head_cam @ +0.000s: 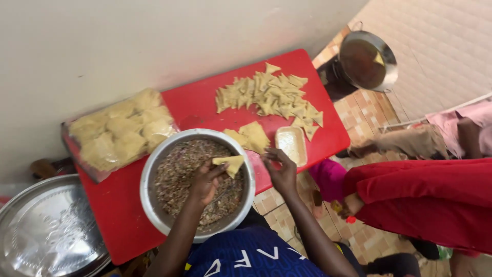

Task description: Filling and folding triangular pastries with a meat and lentil mixture

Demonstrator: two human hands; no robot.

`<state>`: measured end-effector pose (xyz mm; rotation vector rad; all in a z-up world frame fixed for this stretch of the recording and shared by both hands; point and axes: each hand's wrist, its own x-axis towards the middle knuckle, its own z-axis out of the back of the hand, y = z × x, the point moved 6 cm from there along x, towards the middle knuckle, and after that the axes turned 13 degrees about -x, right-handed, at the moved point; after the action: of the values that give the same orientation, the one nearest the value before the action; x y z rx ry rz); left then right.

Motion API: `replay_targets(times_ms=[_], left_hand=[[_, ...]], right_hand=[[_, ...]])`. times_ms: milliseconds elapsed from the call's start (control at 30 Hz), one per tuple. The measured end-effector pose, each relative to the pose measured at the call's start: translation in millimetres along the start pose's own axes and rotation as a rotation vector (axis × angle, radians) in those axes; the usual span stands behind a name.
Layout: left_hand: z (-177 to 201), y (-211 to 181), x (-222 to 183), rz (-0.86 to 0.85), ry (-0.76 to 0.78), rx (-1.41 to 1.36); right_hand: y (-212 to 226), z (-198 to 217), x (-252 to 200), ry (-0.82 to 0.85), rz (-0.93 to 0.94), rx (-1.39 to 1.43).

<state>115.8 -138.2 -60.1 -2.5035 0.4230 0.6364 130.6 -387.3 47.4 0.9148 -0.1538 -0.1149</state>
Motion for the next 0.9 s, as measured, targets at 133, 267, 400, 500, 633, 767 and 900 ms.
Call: replay_targets(times_ms=[133, 267, 400, 500, 633, 767, 900], left_hand=[[-12.4, 1.6, -6.8, 0.024, -0.045, -0.035], [-25.6, 3.2, -6.1, -0.002, -0.078, -0.075], [-61.4, -0.7, -13.5, -0.021, -0.015, -0.083], [-68.7, 3.1, -18.6, -0.023, 0.025, -0.104], [-74.7, -8.7, -24.4, -0.063, 0.098, -0.157], [-60.2, -26.6, -30.4, -0.177, 0.281, -0.199], [-38.0, -25.6, -29.0, -0.201, 0.391, -0.243]], right_hand=[[-123.8, 29.4, 2.3, 0.033, 0.044, -0.636], [-193.0, 21.5, -7.5, 0.171, -0.206, -0.946], [-173.9, 4.3, -0.7, 0.185, -0.109, -1.013], [-176.7, -9.4, 6.8, 0.143, -0.002, -1.072], [-234.7, -29.9, 16.3, 0.099, 0.067, -1.107], [-245.1, -12.4, 29.2, 0.048, -0.136, -0.806], [-81.3, 41.0, 33.9, -0.053, -0.3, -0.012]])
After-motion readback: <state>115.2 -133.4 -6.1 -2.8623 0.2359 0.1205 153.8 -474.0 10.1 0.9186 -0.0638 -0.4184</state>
